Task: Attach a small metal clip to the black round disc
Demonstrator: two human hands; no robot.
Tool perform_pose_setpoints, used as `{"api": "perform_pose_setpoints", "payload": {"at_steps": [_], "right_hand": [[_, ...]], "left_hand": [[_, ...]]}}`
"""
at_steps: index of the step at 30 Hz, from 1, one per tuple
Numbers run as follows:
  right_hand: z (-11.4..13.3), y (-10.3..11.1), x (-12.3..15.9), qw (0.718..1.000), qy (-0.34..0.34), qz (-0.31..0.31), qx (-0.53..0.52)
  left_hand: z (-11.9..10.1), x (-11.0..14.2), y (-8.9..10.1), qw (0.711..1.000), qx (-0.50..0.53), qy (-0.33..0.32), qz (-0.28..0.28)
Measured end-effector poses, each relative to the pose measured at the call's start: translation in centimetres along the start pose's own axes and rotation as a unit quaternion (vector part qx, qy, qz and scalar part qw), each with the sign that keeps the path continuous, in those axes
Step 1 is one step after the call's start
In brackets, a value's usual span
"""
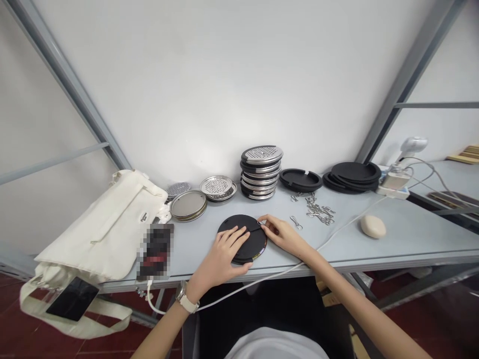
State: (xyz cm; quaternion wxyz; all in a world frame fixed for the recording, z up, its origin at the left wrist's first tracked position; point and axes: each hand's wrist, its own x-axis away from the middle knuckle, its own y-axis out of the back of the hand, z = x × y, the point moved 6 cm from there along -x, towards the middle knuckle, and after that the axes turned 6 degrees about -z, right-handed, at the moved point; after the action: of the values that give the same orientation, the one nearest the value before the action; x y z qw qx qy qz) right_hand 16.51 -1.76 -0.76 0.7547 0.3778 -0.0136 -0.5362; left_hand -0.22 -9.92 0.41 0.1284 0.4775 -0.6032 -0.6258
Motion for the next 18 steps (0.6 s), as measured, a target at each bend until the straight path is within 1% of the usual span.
{"api": "perform_pose_setpoints", "payload": {"at_steps": [12, 18], "right_hand": [[-0.03, 0.08, 0.18, 1.000, 0.009, -0.002, -0.007], [0.06, 0.17, 0.32, 1.000, -0.004, -0.012, 0.000]], "left_hand": [[-0.05, -0.03, 0.02, 1.000, 0.004, 0.003, 0.003], [-0.03, -0.04, 0.08, 1.000, 0.003, 0.004, 0.001]]}}
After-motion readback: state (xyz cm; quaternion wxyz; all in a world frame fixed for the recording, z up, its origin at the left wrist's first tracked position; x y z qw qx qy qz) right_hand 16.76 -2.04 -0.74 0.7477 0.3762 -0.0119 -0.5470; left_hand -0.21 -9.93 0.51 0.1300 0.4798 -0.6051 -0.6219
